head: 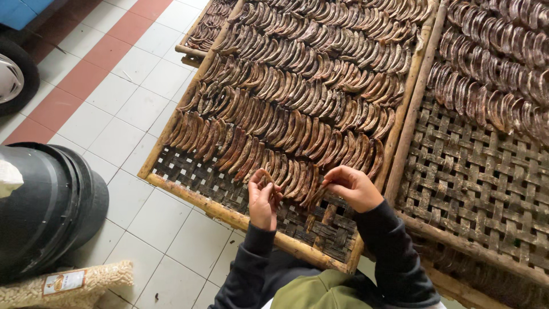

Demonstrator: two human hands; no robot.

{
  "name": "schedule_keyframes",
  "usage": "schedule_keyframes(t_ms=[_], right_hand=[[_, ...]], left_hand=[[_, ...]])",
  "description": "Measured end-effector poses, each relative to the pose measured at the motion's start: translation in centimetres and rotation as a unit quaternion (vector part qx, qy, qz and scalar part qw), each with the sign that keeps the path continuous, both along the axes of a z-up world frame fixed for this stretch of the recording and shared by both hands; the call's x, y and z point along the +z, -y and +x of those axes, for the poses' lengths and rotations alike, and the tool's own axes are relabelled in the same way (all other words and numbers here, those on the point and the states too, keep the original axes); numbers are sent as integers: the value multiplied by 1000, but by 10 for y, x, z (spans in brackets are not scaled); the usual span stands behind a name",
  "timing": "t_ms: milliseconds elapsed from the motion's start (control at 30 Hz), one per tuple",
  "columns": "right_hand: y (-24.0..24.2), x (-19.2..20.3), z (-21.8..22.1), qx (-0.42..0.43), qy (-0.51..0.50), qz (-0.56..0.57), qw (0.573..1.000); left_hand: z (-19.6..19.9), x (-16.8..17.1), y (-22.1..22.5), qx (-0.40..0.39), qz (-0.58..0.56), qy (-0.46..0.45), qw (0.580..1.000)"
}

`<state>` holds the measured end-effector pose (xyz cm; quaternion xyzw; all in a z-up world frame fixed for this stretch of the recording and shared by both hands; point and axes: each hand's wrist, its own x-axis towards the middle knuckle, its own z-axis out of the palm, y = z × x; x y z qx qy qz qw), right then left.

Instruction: The person arranges sliced bananas onto a bamboo tray by hand, picking up pieces from a pile and placing them in neat rows.

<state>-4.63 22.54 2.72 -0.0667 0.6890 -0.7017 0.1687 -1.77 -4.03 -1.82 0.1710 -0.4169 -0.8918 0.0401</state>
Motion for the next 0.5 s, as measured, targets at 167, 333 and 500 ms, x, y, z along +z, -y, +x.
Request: schedule_keyframes(t_ms=[167,333,500], right_hand=[[-1,-11,-9,9,-22,86,996],[5,29,2,-77,-35,61,995],[18,58,16,-105,-310,220,919]], left_hand=[[5,-6,-6,-49,-38,-36,997],[11,-1,-14,-79,-159,-77,981],[10,5,-16,-66,-152,-76,983]])
